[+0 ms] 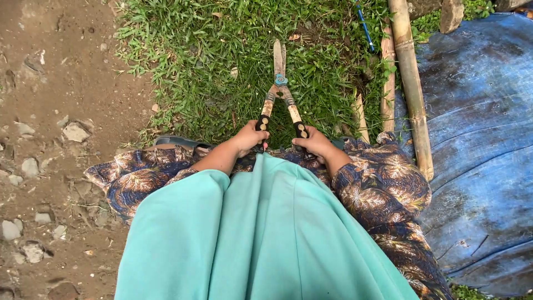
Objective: Trimming grass manually using garden shears while positioned low to the ground.
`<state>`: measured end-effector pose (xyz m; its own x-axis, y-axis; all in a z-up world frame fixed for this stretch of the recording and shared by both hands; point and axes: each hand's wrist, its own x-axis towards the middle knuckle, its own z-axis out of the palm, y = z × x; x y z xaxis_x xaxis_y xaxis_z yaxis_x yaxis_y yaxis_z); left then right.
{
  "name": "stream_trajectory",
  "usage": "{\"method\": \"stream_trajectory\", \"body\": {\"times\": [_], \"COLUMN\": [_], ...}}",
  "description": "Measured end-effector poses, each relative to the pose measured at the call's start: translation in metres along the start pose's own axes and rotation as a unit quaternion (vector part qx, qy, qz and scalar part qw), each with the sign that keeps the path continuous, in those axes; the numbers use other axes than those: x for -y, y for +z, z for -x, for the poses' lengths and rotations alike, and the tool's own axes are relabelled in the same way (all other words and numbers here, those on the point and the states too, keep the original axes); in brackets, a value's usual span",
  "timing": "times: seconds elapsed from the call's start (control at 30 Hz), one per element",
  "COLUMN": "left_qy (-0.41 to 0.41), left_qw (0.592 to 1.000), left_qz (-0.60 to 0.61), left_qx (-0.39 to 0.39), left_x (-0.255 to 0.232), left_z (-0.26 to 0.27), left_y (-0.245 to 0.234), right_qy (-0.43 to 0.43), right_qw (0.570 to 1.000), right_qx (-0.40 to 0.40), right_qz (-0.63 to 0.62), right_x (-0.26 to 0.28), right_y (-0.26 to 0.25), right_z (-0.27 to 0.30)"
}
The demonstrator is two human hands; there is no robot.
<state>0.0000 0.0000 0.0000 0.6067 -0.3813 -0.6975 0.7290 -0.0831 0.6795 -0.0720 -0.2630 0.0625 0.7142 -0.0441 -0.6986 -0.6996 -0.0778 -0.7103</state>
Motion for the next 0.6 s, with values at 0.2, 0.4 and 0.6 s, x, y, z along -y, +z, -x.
{"method": "stream_trajectory", "body": {"times": [0.2,0.4,0.6], "left_qy": [-0.008,-0.025,0.018], "left_qw": [1.000,0.943,0.844], "left_qz": [-0.009,-0.330,-0.521], "left_qx": [-0.005,0.016,0.128], "left_x": [-0.052,-0.066,-0.199], "left_z": [0.045,0.047,0.175], "left_y": [-0.005,-0.069,-0.069], "right_qy": [-0.025,-0.025,-0.028], "right_qw": [0.996,0.997,0.997], "right_qx": [-0.021,-0.015,-0.006], "right_qz": [-0.080,-0.078,-0.070], "right_x": [0.034,0.071,0.108], "right_y": [0.018,0.046,0.058], "right_z": [0.026,0.051,0.077]}}
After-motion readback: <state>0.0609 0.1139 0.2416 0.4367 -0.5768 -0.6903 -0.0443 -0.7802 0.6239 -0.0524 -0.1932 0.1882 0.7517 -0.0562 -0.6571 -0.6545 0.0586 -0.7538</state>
